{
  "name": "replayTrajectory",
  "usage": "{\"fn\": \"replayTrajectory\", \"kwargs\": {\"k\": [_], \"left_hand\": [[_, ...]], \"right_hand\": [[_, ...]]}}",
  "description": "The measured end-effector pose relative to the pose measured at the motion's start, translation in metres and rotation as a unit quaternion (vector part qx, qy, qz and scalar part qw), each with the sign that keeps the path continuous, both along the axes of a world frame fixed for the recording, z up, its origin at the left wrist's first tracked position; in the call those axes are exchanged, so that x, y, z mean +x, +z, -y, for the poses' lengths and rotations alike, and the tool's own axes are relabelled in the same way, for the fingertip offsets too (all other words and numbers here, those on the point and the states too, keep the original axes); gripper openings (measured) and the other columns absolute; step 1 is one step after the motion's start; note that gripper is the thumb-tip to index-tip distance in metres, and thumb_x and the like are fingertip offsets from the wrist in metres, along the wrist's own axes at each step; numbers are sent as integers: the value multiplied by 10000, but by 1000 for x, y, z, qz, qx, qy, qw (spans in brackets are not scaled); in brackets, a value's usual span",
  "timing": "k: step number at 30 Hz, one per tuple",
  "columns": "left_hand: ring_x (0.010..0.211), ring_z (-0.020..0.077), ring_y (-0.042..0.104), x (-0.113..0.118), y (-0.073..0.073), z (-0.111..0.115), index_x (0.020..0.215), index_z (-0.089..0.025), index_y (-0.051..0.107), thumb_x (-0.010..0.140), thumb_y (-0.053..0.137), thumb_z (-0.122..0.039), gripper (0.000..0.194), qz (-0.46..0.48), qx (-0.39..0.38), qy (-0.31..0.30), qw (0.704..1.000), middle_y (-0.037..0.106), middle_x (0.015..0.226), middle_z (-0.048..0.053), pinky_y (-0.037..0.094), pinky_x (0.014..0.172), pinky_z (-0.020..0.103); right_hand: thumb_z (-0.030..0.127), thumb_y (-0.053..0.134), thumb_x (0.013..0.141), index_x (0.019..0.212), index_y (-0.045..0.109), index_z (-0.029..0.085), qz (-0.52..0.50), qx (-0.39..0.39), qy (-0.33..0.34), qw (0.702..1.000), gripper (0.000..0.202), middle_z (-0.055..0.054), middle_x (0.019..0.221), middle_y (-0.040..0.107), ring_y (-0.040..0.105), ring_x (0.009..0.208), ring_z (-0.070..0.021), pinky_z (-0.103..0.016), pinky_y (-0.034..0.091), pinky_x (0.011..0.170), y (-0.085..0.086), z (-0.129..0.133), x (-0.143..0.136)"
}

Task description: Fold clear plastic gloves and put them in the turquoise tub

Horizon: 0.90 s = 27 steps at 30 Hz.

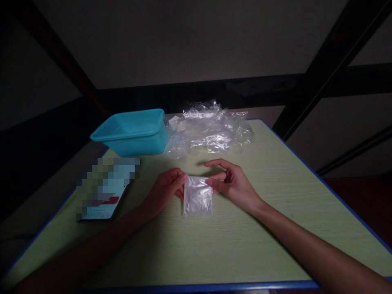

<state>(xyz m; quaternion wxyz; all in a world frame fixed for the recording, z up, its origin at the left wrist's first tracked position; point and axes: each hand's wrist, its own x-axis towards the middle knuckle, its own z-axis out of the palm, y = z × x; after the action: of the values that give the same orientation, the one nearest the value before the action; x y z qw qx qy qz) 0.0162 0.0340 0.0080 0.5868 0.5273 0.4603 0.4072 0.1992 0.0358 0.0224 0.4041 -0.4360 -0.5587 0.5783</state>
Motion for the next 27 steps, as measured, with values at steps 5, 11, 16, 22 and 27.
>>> {"fn": "replayTrajectory", "kwargs": {"k": [5,11,16,22,27], "left_hand": [[408,87,526,-1,0,-1,629,-154,522,669,574,-511,363,-7,-3,-21,1000,546,509,-23,428,397,185],[449,102,576,-1,2,1,603,-144,542,653,603,-326,198,-40,4,-71,997,584,520,-9,425,429,183],[444,111,605,0,3,1,620,-142,545,676,597,-275,153,-29,-8,-86,996,602,518,-4,402,411,169],[433,118,611,-1,1,0,632,-136,549,685,593,-253,136,-39,-4,-84,996,596,490,-8,416,416,174],[432,113,611,-2,1,0,640,-133,553,679,586,-225,105,-35,-6,-63,997,600,497,-16,418,413,169]], "right_hand": [[286,700,637,985,553,174,5,11,-41,999,395,43,522,623,519,446,-106,-256,429,470,0,-1,1],[324,711,641,996,554,175,10,19,-67,998,416,31,551,636,555,480,-122,-275,461,493,2,-1,2],[325,733,620,982,561,178,-5,19,-77,997,428,16,585,668,559,473,-118,-285,481,506,1,-3,4],[316,746,609,976,562,170,-10,15,-82,996,436,13,589,677,576,481,-115,-270,491,501,2,-4,5],[306,750,610,980,567,166,-17,16,-80,997,436,15,586,673,590,500,-121,-267,498,509,0,-5,5]]}}
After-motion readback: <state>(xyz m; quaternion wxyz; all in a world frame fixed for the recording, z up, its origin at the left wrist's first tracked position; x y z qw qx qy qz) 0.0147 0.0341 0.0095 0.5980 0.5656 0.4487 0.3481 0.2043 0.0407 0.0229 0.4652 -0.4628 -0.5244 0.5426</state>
